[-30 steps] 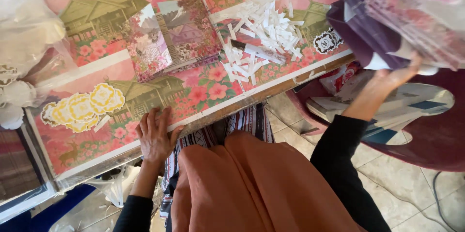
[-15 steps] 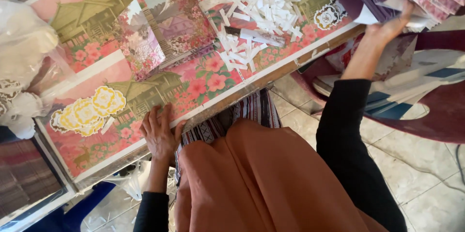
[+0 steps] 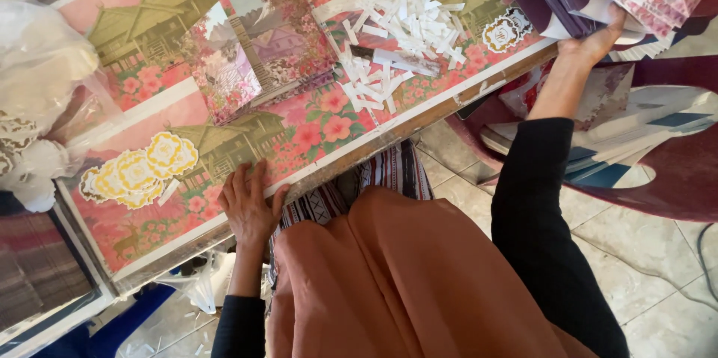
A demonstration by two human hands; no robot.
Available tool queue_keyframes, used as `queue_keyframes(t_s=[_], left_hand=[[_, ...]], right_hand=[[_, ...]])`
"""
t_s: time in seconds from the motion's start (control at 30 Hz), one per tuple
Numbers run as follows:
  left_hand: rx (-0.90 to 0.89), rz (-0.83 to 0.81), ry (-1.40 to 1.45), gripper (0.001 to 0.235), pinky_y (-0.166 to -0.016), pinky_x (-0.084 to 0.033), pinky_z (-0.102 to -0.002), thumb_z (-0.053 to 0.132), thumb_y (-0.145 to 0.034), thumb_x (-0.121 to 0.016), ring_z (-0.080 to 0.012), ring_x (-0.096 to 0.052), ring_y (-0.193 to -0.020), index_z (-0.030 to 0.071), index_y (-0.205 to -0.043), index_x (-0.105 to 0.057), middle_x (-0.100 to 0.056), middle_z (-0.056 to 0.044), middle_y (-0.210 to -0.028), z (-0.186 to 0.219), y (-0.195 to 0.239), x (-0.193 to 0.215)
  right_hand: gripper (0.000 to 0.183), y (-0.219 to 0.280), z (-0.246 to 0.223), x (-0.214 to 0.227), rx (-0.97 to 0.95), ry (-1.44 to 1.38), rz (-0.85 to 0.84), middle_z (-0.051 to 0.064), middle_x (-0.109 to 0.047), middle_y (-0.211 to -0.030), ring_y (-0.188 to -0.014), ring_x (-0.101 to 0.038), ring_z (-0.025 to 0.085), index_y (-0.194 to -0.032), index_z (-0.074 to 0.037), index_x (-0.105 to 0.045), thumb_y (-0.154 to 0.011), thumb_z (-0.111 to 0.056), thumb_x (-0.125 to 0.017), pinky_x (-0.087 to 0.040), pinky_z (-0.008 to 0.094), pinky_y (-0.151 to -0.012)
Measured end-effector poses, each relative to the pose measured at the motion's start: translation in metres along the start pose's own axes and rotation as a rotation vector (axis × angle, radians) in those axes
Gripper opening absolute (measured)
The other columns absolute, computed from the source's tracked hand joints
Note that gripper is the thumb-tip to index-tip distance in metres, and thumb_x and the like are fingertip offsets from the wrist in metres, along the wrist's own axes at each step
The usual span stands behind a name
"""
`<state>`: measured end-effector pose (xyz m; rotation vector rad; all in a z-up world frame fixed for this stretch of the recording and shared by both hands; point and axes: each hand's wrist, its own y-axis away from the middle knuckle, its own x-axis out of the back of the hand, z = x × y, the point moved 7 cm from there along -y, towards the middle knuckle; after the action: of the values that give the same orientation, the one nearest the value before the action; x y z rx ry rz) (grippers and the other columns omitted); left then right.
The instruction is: Applying decorative labels to the center of folded paper cards
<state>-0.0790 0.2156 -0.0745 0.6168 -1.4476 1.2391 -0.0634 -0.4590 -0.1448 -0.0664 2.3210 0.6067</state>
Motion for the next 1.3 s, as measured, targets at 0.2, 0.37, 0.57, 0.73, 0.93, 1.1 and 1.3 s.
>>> queue_keyframes(t_s=[0.2, 0.37, 0.57, 0.73, 0.93, 1.1, 1.3], left_hand=[[-0.025, 0.052, -0.008, 0.052, -0.090, -0.040, -0.044, 0.054, -0.088, -0.053, -0.0316, -0.052, -0.110, 0.015, -0.122, -0.058, -0.055, -0.011, -0.121, 0.003, -0.001, 0.005], [0.002, 0.050, -0.032, 0.051, -0.091, -0.040, -0.043, 0.053, -0.088, -0.055, -0.0311, -0.052, -0.111, 0.016, -0.122, -0.058, -0.054, -0.009, -0.122, 0.000, 0.001, 0.002], [0.031, -0.006, -0.015, 0.052, -0.091, -0.040, -0.045, 0.052, -0.087, -0.054, -0.0309, -0.049, -0.115, 0.018, -0.126, -0.055, -0.052, -0.008, -0.126, -0.004, 0.002, -0.006], [0.072, -0.016, 0.039, 0.054, -0.089, -0.039, -0.047, 0.055, -0.086, -0.052, -0.0331, -0.048, -0.114, 0.017, -0.125, -0.056, -0.052, -0.012, -0.125, -0.009, 0.001, -0.003], [0.008, 0.056, 0.010, 0.051, -0.081, -0.042, -0.043, 0.054, -0.089, -0.051, -0.0305, -0.052, -0.109, 0.017, -0.122, -0.057, -0.055, -0.010, -0.121, -0.006, 0.000, 0.004], [0.010, 0.040, 0.030, 0.052, -0.082, -0.041, -0.044, 0.055, -0.088, -0.051, -0.0312, -0.052, -0.108, 0.017, -0.123, -0.057, -0.054, -0.010, -0.122, -0.007, 0.000, 0.002], [0.034, 0.033, 0.035, 0.052, -0.087, -0.041, -0.045, 0.053, -0.085, -0.055, -0.0308, -0.051, -0.113, 0.017, -0.124, -0.057, -0.054, -0.011, -0.123, -0.006, 0.002, 0.004]], right_hand=[[0.054, -0.034, 0.000, 0.020, 0.076, 0.227, 0.037, 0.010, -0.020, -0.154, -0.144, -0.005, 0.032, -0.108, -0.012, -0.062, -0.058, -0.027, -0.072, -0.002, 0.067, -0.108], [0.058, -0.004, -0.005, 0.004, -0.010, 0.054, -0.044, 0.016, -0.043, -0.126, -0.120, -0.033, 0.039, -0.108, -0.006, -0.061, -0.054, -0.020, -0.074, -0.027, 0.072, -0.096], [0.077, 0.027, -0.001, -0.028, -0.159, -0.108, -0.340, 0.026, -0.064, -0.108, -0.106, -0.062, 0.046, -0.116, 0.004, -0.053, -0.046, -0.015, -0.078, -0.055, 0.068, -0.097], [0.065, -0.012, 0.012, -0.027, -0.134, -0.139, -0.516, 0.031, -0.065, -0.117, -0.115, -0.061, 0.050, -0.111, 0.006, -0.061, -0.051, -0.017, -0.074, -0.050, 0.068, -0.109], [0.053, 0.007, 0.003, -0.036, -0.027, -0.045, -0.572, 0.024, -0.068, -0.110, -0.110, -0.063, 0.043, -0.102, 0.003, -0.067, -0.058, -0.026, -0.071, -0.052, 0.058, -0.103], [0.068, 0.008, -0.006, -0.027, -0.026, -0.073, -0.408, 0.033, -0.065, -0.109, -0.108, -0.061, 0.051, -0.108, 0.010, -0.059, -0.046, -0.011, -0.073, -0.053, 0.070, -0.099], [0.046, -0.034, -0.005, -0.027, 0.116, -0.135, -0.477, 0.031, -0.067, -0.100, -0.099, -0.064, 0.048, -0.098, 0.007, -0.064, -0.056, -0.012, -0.069, -0.052, 0.065, -0.094]])
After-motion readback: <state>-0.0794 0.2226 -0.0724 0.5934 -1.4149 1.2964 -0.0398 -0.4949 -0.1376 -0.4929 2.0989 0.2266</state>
